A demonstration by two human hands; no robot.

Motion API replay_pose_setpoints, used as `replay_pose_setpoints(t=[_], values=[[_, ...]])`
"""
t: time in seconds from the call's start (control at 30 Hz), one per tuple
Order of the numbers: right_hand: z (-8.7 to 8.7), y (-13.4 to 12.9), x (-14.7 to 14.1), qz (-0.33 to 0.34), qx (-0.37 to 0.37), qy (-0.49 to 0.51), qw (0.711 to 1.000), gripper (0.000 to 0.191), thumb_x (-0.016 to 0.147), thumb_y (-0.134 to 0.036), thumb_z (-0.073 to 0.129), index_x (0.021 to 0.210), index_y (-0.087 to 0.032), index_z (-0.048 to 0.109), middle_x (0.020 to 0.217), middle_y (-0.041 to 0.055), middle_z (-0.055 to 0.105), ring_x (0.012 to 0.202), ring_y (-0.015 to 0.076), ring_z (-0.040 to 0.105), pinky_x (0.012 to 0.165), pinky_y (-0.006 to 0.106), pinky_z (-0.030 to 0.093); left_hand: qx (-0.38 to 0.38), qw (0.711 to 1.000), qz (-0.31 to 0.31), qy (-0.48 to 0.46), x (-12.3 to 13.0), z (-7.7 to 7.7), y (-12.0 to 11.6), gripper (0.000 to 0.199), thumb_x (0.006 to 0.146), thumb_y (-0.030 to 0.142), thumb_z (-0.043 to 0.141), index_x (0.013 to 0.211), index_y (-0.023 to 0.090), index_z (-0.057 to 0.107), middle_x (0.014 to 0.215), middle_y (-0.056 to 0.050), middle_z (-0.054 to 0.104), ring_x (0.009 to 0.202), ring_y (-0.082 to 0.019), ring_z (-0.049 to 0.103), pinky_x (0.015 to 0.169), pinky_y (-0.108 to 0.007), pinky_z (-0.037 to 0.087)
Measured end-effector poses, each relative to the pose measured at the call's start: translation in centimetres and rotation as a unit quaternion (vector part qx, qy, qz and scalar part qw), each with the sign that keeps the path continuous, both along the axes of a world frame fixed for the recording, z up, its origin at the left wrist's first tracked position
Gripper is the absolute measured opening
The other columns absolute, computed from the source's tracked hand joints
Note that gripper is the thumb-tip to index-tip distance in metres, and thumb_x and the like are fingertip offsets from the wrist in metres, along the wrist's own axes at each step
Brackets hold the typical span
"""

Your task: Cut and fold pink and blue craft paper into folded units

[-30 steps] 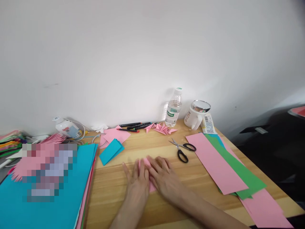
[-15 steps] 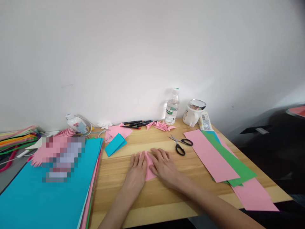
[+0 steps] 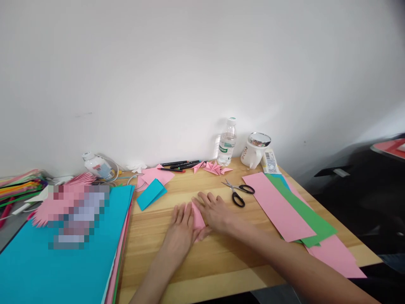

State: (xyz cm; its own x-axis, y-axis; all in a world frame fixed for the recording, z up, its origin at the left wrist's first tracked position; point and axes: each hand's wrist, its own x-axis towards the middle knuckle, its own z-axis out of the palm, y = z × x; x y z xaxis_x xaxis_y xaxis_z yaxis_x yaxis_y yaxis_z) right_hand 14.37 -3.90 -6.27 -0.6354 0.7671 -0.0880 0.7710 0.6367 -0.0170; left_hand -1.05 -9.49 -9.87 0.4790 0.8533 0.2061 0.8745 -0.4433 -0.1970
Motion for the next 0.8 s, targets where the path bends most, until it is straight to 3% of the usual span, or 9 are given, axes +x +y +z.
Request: replay_pose_setpoints(t=[0.13,0.37,0.67,0.8], values=[[-0.6,0.1,0.1,0.008,0.004,0.002,1.0,0.108,0.047,-0.069,0.07,0.133,-0.013,0.037,0.131,0.0206,0.042,0.103,0.0344,0.045,0.079,0.045,0.04,-0.014,1.0,0.017,-0.01,0.4,-0.2,-0.2,0.047,0.088,0.028,0.038,0.128,0.006,0.045,0.133,-0.019,0.047,0.124,-0.031,0.04,0.1,-0.051,0.032],[-1.1,-0.1,0.3,0.014,0.016,0.008,1.0,0.111,0.048,-0.075,0.064,0.135,-0.011,0.037,0.133,0.0227,0.041,0.101,0.0354,0.045,0.077,0.045,0.041,-0.067,0.995,0.06,-0.037,0.9,1.0,0.0,0.044,0.089,0.033,0.036,0.129,0.017,0.045,0.135,-0.013,0.046,0.125,-0.034,0.038,0.095,-0.072,0.019],[-2.1,-2.3,1.4,0.02,0.079,0.052,0.995,0.082,0.073,-0.064,0.054,0.133,-0.011,0.039,0.138,0.0213,0.038,0.113,0.0364,0.042,0.087,0.05,0.036,-0.073,0.995,0.055,-0.025,0.8,1.0,-0.1,0.048,0.088,0.031,0.036,0.135,0.021,0.037,0.139,-0.012,0.041,0.128,-0.033,0.033,0.095,-0.071,0.019],[-2.9,-4.2,1.5,0.027,0.081,0.078,0.993,0.085,0.073,-0.064,0.054,0.136,-0.009,0.035,0.137,0.0213,0.039,0.122,0.0371,0.035,0.094,0.053,0.031,-0.109,0.991,0.068,-0.033,1.0,1.8,-0.4,0.054,0.087,0.036,0.039,0.138,0.017,0.032,0.142,-0.015,0.034,0.131,-0.033,0.028,0.096,-0.069,0.019]])
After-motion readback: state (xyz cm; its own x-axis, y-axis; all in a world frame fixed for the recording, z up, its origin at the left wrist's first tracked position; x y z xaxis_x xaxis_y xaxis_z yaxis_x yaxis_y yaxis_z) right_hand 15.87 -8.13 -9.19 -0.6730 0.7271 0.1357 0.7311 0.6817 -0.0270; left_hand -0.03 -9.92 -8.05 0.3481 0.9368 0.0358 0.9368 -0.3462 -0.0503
